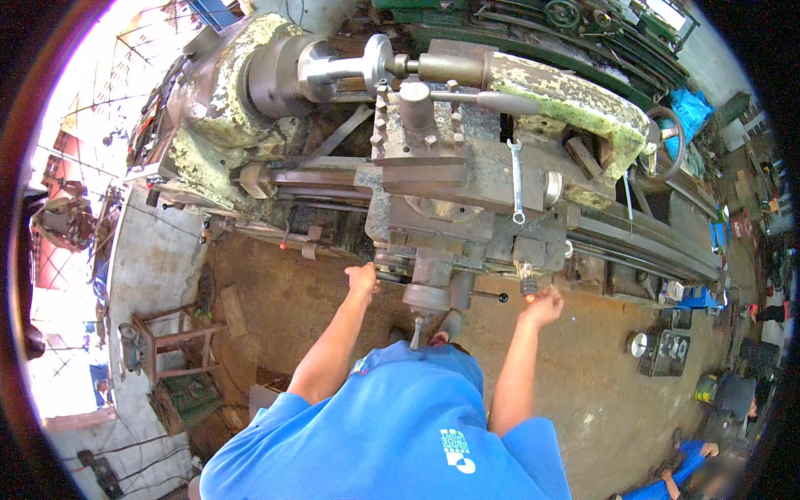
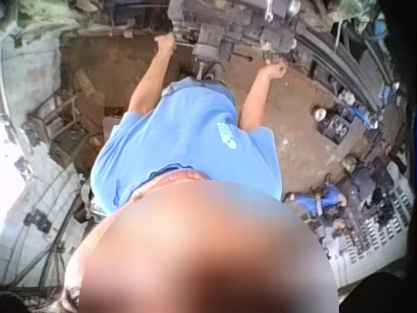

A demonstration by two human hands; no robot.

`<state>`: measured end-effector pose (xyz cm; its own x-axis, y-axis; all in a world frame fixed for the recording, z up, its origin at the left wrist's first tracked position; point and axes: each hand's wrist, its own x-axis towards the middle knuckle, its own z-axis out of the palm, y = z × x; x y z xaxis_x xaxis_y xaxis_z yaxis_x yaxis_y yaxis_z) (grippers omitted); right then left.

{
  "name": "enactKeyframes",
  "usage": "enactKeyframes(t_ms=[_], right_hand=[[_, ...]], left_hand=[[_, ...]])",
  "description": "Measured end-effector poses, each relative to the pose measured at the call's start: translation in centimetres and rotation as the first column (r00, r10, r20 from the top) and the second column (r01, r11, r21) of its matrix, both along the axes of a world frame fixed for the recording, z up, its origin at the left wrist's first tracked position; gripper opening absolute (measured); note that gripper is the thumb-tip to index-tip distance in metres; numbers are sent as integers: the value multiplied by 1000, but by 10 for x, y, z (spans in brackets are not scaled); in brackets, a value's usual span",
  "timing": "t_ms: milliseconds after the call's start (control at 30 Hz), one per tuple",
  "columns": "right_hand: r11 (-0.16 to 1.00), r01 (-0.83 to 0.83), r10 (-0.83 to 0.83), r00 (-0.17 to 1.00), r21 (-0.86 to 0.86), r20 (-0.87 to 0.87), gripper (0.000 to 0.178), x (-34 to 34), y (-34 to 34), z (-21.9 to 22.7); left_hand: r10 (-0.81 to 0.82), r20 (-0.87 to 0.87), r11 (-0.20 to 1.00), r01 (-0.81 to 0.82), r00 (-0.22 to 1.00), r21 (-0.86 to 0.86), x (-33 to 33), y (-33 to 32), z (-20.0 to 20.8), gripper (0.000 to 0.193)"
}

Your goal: The person operates a metal lathe, turning handwheels and levers to adjust the carriage and tool post while a cylindrical metal workpiece rotates. The person repeatedly moves the tool along the workpiece and makes small adjustments to the machine controls.

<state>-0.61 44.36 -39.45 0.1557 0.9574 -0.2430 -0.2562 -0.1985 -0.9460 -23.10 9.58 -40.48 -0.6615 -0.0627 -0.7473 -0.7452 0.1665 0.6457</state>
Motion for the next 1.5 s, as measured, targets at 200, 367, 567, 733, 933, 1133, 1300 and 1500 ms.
enactKeyframes(t_ms=[200, 367, 567, 733, 933, 1133, 1300, 1500], right_hand=[[928, -304, 267, 946, 214, 184, 11, -37, -7, 90], [798, -426, 73, 770, 425, 634, 13, -50, -28, 108], [798, -483, 117, 712, 361, 693, 14, -51, -29, 113], [781, -490, 115, 722, 387, 682, 14, -51, -26, 108], [793, -494, 116, 698, 357, 707, 16, -50, -25, 108], [789, -493, 90, 684, 368, 724, 15, -51, -26, 110], [797, -492, 103, 682, 350, 724, 15, -51, -26, 111], [798, -491, 107, 685, 348, 721, 15, -51, -25, 110]], left_hand=[[87, -27, 996, -88, 996, -34, 0, 6, 3, 41], [52, -2, 999, -52, 999, -13, 0, 6, 12, 39], [51, -14, 998, -52, 999, -40, 0, 6, 12, 38], [19, -20, 1000, -19, 1000, -6, -1, 2, 8, 85], [-57, -12, 998, 58, 998, 29, -3, -2, -2, 89], [-51, 4, 999, 51, 999, -10, -3, -3, -1, 96], [-38, 11, 999, 37, 999, 18, -3, -3, 4, 95], [-38, -19, 997, 36, 999, -66, -4, -2, 2, 95]])
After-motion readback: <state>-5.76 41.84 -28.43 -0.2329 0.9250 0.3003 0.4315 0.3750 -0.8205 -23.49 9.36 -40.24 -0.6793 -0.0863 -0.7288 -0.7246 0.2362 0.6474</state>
